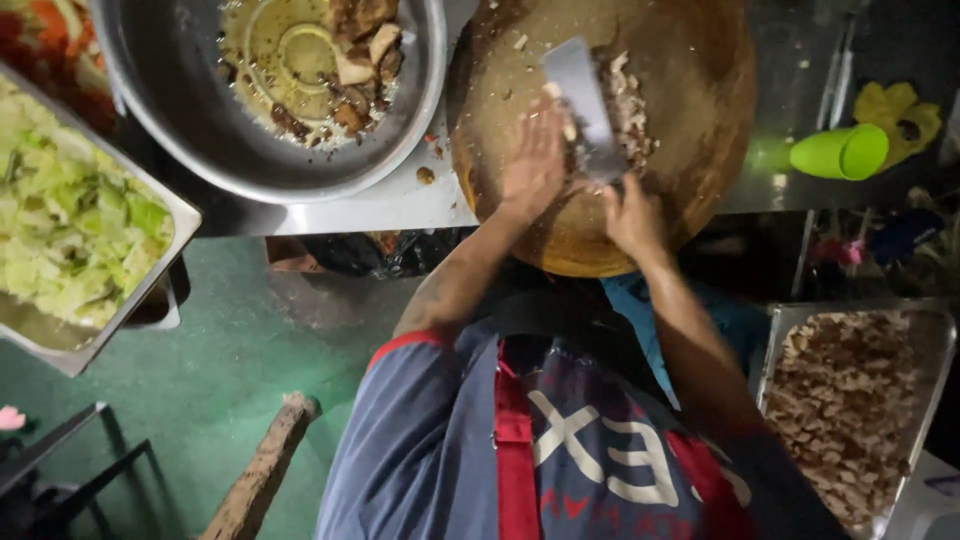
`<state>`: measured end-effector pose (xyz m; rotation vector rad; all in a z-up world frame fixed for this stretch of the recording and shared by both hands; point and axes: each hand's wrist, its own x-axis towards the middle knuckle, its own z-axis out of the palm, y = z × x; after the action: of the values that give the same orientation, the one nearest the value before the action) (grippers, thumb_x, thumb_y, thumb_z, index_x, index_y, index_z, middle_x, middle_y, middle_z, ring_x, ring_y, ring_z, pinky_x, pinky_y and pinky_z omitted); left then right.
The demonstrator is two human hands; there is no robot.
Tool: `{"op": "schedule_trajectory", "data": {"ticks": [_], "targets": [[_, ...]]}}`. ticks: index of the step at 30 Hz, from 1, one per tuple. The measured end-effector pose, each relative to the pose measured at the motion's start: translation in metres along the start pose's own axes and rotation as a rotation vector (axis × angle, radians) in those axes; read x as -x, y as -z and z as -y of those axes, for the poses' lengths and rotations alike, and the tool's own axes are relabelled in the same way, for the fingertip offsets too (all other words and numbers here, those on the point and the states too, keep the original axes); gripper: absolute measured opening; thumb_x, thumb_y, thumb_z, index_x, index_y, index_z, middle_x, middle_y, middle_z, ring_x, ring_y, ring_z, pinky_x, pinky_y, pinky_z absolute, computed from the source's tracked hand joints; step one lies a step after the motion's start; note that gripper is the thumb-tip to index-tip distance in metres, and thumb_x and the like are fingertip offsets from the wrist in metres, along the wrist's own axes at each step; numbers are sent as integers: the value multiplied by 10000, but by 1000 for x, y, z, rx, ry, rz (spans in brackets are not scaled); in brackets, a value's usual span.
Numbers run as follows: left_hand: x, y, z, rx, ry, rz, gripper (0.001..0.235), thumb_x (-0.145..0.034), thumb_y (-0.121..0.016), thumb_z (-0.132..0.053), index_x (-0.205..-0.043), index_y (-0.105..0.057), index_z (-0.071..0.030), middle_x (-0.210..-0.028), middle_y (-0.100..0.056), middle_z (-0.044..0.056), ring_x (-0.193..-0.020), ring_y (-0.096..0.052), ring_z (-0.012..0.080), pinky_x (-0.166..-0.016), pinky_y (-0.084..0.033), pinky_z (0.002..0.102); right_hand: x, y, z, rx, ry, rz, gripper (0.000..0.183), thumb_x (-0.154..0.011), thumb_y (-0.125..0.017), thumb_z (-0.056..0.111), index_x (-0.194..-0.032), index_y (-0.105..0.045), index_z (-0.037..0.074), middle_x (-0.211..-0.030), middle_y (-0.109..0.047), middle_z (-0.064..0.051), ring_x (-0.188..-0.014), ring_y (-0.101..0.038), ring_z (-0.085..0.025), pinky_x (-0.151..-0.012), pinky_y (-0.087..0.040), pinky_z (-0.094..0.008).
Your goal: The person chops cooked meat into small pieces on a wooden cutting board using a large cleaver. They periodically gather the chopped meat and transfer it into a metal tray. The person also handles larger pieces of meat from a metal bowl to continue chopping.
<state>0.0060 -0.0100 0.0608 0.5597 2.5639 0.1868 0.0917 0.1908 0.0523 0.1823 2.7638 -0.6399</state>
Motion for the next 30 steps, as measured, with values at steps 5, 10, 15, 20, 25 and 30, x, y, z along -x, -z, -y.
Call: {"op": "schedule_trajectory", "data": {"ticks": [5,10,15,20,25,30], "targets": [[-57,-56,-4,469,-184,-342,1592,-702,-732,-985,-1612,100,22,-1706,10,267,-1592,24,447,-1317,-85,515,-21,4,-26,110,3,-113,426,-1082,-503,395,-1307,-538,35,-918,-677,-394,-777,-598,-657,-660,-427,-700],[19,-1,30,756,-222,-707,872,-899,-644,-680,-1482,-282,-142,-1523,-373,159,-1434,-350,380,-1195,-320,542,-29,12,-19,-12,-16,-29,412,-1096,-451,406,-1291,-460,43,-991,-661,-385,-840,-573,-662,-685,-412,-677],[58,-89,108,546,163,-1067,123,-924,-712,-254,-1043,-706,-223,-880,-636,-22,-877,-658,229,-824,-512,383,-28,-12,-36,16,-99,-58,388,-1127,-456,430,-1324,-468,95,-969,-674,-388,-950,-669,-595,-816,-550,-627],[71,-66,136,399,458,-835,206,-921,-673,-304,-874,-723,-110,-636,-684,139,-646,-702,403,-606,-531,537,-25,-19,-40,33,-122,-114,431,-1135,-478,448,-1357,-463,78,-942,-651,-382,-949,-661,-599,-802,-535,-626],[33,-99,147,406,505,-712,275,-942,-635,-446,-1014,-786,-228,-731,-743,146,-769,-746,419,-746,-573,555,-26,-18,-38,22,-140,-122,408,-1128,-485,452,-1332,-470,98,-929,-644,-366,-950,-662,-587,-810,-535,-607],[24,-105,152,389,485,-635,271,-899,-652,-350,-943,-806,-131,-763,-746,183,-803,-741,442,-754,-588,560,-26,-25,-42,26,-136,-137,416,-1117,-483,462,-1320,-455,100,-927,-653,-373,-946,-663,-593,-825,-532,-621]]}}
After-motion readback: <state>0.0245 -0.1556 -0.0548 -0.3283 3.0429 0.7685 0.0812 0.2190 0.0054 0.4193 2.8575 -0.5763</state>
